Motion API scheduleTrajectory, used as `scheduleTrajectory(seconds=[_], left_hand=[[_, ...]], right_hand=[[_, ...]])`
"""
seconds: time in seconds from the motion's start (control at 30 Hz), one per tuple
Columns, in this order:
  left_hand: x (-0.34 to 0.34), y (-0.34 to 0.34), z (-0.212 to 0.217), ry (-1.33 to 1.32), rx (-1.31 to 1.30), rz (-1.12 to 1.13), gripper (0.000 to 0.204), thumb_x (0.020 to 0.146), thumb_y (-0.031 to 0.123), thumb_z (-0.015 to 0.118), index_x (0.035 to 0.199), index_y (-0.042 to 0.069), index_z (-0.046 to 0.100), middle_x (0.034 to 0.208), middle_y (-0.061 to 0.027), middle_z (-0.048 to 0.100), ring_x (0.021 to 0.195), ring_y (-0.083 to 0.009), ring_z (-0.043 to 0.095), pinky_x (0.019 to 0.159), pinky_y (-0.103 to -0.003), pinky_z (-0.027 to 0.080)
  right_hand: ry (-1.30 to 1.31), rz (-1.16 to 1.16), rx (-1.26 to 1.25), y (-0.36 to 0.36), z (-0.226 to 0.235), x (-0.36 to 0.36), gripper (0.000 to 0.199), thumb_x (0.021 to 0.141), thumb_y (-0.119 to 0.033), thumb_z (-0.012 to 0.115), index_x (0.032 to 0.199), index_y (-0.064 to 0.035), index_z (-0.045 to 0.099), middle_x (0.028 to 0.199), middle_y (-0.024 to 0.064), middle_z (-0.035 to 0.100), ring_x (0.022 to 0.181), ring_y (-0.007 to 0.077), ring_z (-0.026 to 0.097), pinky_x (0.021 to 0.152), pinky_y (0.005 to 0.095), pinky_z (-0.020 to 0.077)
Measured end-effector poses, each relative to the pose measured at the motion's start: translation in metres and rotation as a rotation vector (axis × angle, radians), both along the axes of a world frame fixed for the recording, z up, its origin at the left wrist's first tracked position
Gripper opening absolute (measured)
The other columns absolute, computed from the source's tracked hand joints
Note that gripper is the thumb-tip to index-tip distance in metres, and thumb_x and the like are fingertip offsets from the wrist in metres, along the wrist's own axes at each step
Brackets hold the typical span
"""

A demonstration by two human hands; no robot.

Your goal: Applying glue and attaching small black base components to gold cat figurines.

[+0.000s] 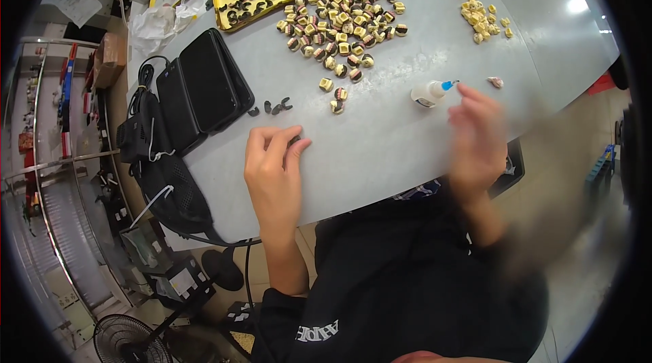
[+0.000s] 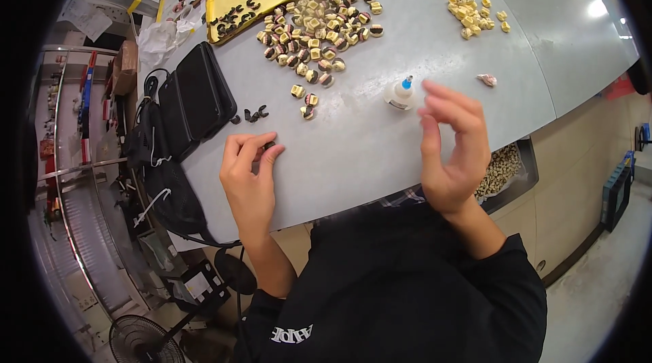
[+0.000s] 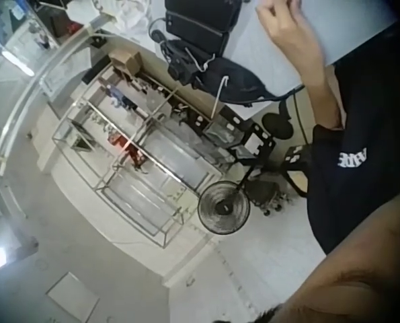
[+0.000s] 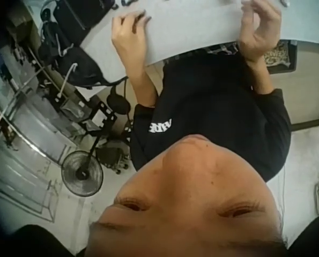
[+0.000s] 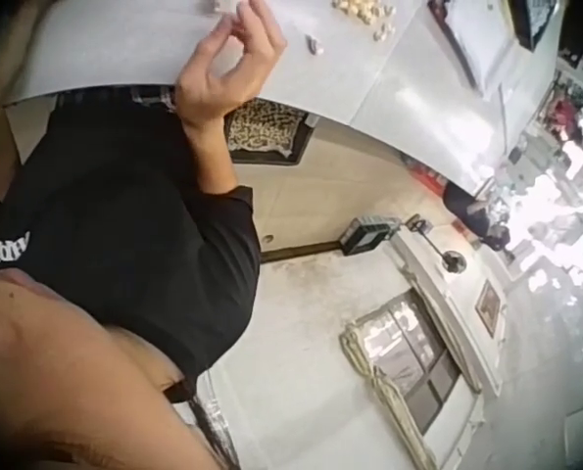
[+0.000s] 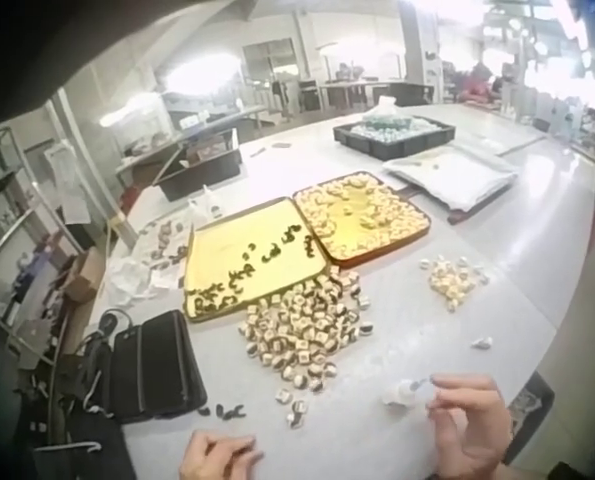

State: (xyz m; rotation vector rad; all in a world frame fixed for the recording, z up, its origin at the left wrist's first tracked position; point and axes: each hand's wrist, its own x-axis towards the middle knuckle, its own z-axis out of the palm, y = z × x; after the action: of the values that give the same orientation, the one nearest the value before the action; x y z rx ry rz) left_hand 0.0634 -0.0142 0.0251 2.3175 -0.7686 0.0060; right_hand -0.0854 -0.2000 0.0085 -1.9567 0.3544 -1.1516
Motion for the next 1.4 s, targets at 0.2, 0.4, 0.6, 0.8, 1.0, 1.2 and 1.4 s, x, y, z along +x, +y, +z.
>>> scheduleTrajectory(seconds=[0.2,0.4,0.6,0.8,1.0,1.2,1.4], left_hand=[[-0.012,0.000,-0.004,0.358,-0.404,0.042,0.017,0.080,0.002,0.064,0.097,-0.002,0.063,0.090,-0.0080,0.059,0.068,-0.0119,0.055,0.063,-0.023,0.047],[-0.029,0.007,-0.006,0.750,-0.851,0.073,0.025,0.086,0.011,0.061,0.107,-0.003,0.058,0.095,-0.0096,0.060,0.071,-0.0090,0.056,0.065,-0.018,0.048],[-0.036,-0.004,-0.011,1.135,-1.126,0.070,0.028,0.083,0.013,0.065,0.106,-0.002,0.059,0.096,-0.0129,0.062,0.081,-0.0155,0.062,0.070,-0.022,0.052],[-0.039,0.001,-0.020,1.130,-1.128,-0.134,0.027,0.084,0.012,0.062,0.107,0.001,0.054,0.106,-0.0125,0.058,0.092,-0.0143,0.062,0.077,-0.019,0.055],[-0.040,0.003,-0.030,1.082,-1.228,-0.270,0.030,0.075,0.010,0.072,0.097,0.003,0.053,0.099,-0.0136,0.062,0.091,-0.0227,0.063,0.074,-0.026,0.054],[-0.044,-0.003,-0.031,0.947,-1.226,-0.228,0.041,0.069,0.011,0.077,0.099,0.006,0.050,0.094,-0.0110,0.064,0.105,-0.0275,0.057,0.085,-0.034,0.048],[-0.044,-0.004,-0.033,0.830,-1.175,-0.212,0.046,0.065,0.013,0.080,0.098,0.008,0.049,0.086,-0.0087,0.068,0.115,-0.0291,0.049,0.094,-0.038,0.037]], right_hand=[[0.245,-0.061,0.114,-0.007,0.005,0.018,0.037,0.079,0.005,0.054,0.115,0.0018,0.050,0.109,0.0140,0.058,0.092,0.0194,0.057,0.083,0.0295,0.0441],[0.330,0.239,0.336,-0.009,0.007,0.021,0.040,0.082,0.005,0.056,0.120,0.0038,0.047,0.106,0.0112,0.056,0.094,0.0167,0.057,0.081,0.0271,0.0445],[0.081,0.348,0.594,0.003,0.005,0.022,0.037,0.087,-0.003,0.055,0.122,0.0035,0.045,0.100,0.0087,0.059,0.088,0.0160,0.058,0.077,0.0259,0.0456],[0.048,0.427,0.740,0.004,0.007,0.016,0.038,0.087,-0.009,0.058,0.120,0.0026,0.044,0.098,0.0119,0.059,0.084,0.0168,0.060,0.074,0.0255,0.0463],[-0.074,0.580,0.987,-0.002,-0.003,0.009,0.041,0.084,-0.023,0.064,0.111,0.0013,0.045,0.100,0.0162,0.059,0.084,0.0175,0.060,0.074,0.0274,0.0476],[-0.293,0.532,1.113,0.024,-0.003,0.024,0.047,0.082,-0.031,0.067,0.109,0.0005,0.044,0.101,0.0176,0.059,0.077,0.0170,0.060,0.070,0.0270,0.0488],[-0.276,0.535,1.136,0.030,-0.013,0.024,0.042,0.088,-0.038,0.056,0.106,-0.0021,0.042,0.094,0.0211,0.061,0.056,0.0093,0.050,0.054,0.0208,0.0440]])
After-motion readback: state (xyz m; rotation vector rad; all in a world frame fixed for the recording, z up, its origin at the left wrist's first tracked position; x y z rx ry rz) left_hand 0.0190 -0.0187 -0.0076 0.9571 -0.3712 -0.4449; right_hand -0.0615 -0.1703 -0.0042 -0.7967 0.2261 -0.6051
